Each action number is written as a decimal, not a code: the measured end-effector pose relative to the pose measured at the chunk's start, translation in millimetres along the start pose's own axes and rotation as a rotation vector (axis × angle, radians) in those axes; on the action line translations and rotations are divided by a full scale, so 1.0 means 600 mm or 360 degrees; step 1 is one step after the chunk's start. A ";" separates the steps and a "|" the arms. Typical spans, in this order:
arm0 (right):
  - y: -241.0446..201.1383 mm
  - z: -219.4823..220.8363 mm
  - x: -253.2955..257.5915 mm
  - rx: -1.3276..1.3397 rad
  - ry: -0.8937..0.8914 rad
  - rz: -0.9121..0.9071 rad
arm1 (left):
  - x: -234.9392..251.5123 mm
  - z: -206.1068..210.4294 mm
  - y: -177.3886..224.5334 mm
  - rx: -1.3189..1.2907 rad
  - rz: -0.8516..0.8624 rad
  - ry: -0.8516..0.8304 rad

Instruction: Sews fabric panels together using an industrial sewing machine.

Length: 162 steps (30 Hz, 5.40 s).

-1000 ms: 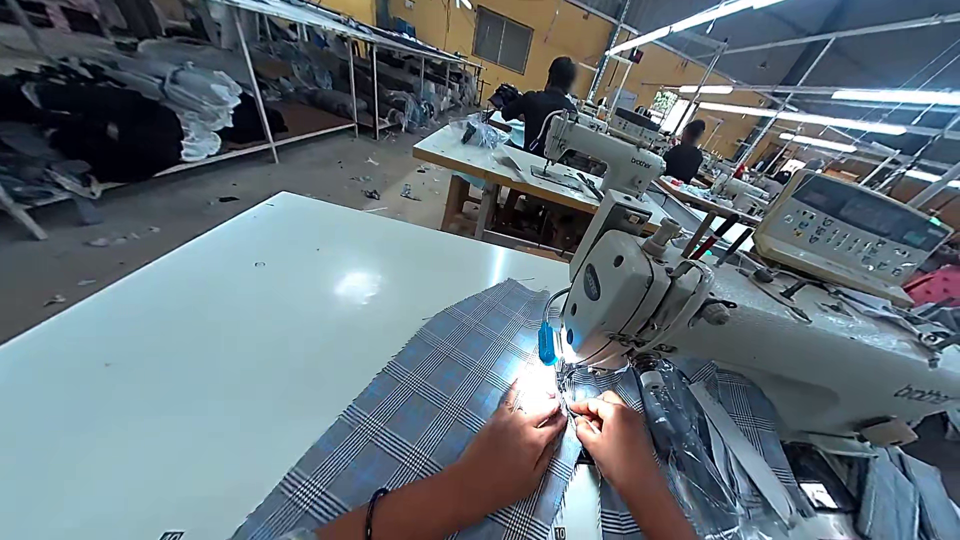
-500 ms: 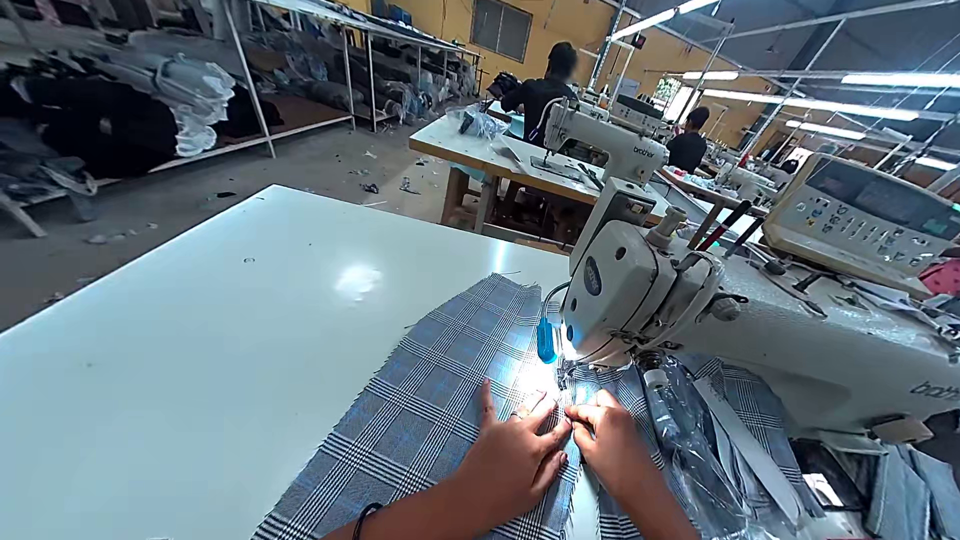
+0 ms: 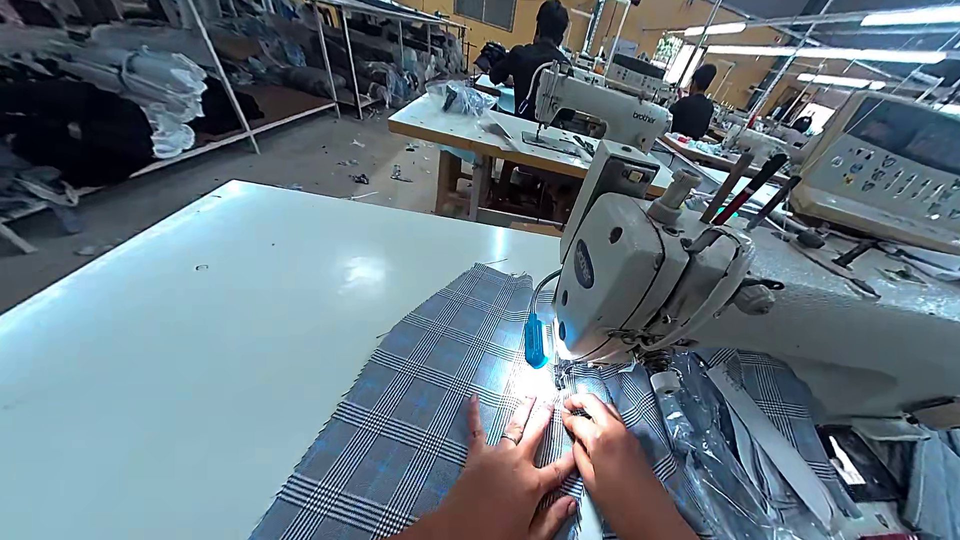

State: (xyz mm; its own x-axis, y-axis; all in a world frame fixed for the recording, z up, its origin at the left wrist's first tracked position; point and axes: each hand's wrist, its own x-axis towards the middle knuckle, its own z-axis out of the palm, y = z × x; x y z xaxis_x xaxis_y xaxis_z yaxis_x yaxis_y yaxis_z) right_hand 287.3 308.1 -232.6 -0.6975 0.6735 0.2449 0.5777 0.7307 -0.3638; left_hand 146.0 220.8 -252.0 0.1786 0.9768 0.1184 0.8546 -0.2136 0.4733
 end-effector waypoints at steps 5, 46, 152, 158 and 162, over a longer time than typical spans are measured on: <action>-0.009 0.000 0.003 -0.0110 -0.0117 0.0108 | 0.001 -0.007 -0.005 0.0009 0.0012 -0.0035; -0.006 0.026 0.017 -0.0083 0.0023 0.0290 | 0.033 -0.005 -0.105 0.0259 0.0479 0.0175; 0.045 0.022 0.014 0.0668 0.0392 0.0458 | -0.193 -0.033 0.001 0.0303 -0.0980 0.0411; 0.041 0.021 0.015 0.0545 0.0397 0.0417 | -0.192 -0.045 -0.040 0.0374 -0.0873 0.0355; 0.049 0.029 0.012 0.0531 0.0422 0.0325 | -0.175 -0.030 -0.141 0.0679 -0.0503 0.0717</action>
State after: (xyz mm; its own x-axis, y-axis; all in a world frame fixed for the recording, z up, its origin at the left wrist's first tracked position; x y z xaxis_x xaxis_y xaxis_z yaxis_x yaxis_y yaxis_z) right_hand 291.9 332.9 -257.0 -0.4262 0.8367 0.3438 0.4938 0.5336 -0.6866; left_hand 46.2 136.1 -288.6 -0.2511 0.8694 0.4256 0.9657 0.1951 0.1712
